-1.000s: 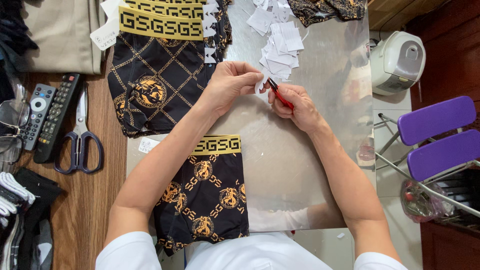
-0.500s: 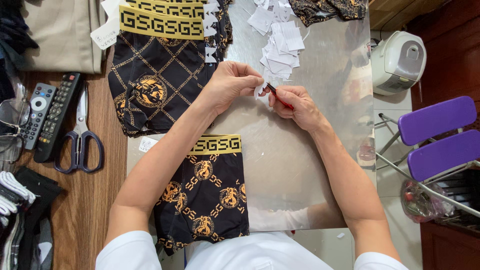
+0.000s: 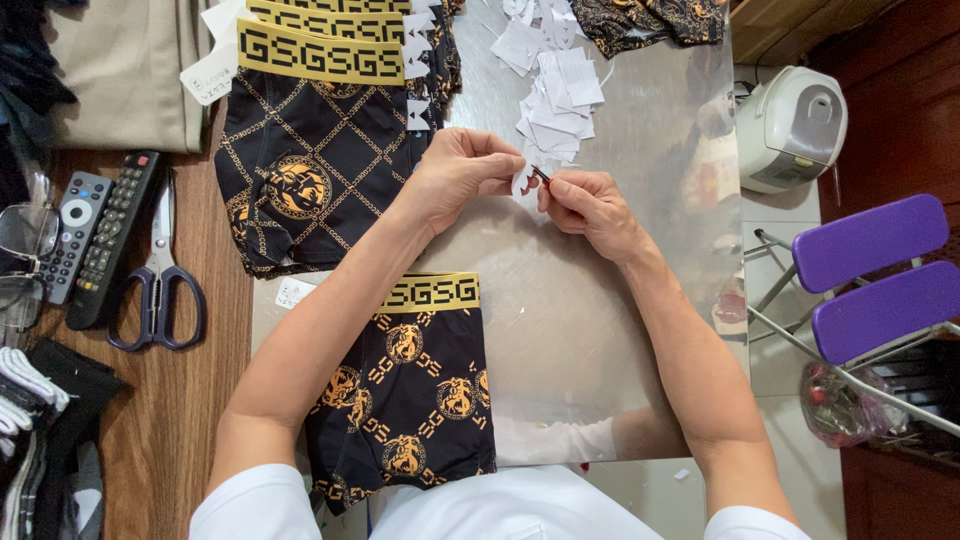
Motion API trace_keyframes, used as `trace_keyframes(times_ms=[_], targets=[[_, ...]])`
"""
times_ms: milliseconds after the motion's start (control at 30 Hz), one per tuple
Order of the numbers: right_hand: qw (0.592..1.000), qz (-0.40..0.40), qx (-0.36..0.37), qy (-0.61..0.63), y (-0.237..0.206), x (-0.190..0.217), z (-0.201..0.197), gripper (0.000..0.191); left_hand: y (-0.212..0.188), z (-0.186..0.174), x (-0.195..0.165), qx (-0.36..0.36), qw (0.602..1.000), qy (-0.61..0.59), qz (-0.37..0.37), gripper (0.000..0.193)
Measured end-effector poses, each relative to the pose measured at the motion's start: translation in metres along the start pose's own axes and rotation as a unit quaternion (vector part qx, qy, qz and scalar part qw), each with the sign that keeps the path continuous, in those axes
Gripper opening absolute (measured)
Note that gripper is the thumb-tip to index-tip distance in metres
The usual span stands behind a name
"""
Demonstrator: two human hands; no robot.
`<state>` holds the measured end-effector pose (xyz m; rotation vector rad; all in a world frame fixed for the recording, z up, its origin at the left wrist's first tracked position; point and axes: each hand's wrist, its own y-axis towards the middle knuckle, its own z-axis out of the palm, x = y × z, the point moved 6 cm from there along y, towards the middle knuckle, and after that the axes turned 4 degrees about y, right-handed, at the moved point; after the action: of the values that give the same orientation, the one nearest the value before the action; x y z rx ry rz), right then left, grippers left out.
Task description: The person repeatedly picks up small white paper tags, trims them with a red utility knife, and attaches them to the waistband of black patterned boxer shorts. The person handles the shorts and tags one at a time, stacking the finished items on the table.
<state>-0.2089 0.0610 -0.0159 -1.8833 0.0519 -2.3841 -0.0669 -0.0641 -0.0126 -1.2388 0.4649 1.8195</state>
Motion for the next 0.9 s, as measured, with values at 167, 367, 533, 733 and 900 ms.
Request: trace_keyframes(times_ms=[167, 367, 533, 733, 900], targets=[[1.000, -0.007, -0.014, -0.010, -0.004, 0.001, 0.004, 0.033, -0.002, 0.002, 0.001, 0.003, 1.000, -0.002, -0.007, 0.006], [0.996, -0.040, -0.014, 0.076, -0.005, 0.005, 0.005, 0.034, -0.005, 0.006, -0.008, -0.018, 1.000, -0.012, 0.014, 0.007], [0.953, -0.078, -0.281, -0.087, -0.010, 0.009, -0.047, 0.034, -0.009, 0.009, -0.018, -0.025, 0.999, 0.017, 0.032, 0.006], [0.759, -0.115, -0.399, -0.502, -0.027, 0.049, -0.095, 0.024, -0.008, 0.006, -0.025, -0.026, 0.997, 0.037, 0.066, 0.014], [0.820, -0.168, -0.304, -0.456, -0.030, 0.065, -0.073, 0.025, -0.010, 0.009, -0.027, -0.031, 0.989, 0.079, 0.119, 0.023]])
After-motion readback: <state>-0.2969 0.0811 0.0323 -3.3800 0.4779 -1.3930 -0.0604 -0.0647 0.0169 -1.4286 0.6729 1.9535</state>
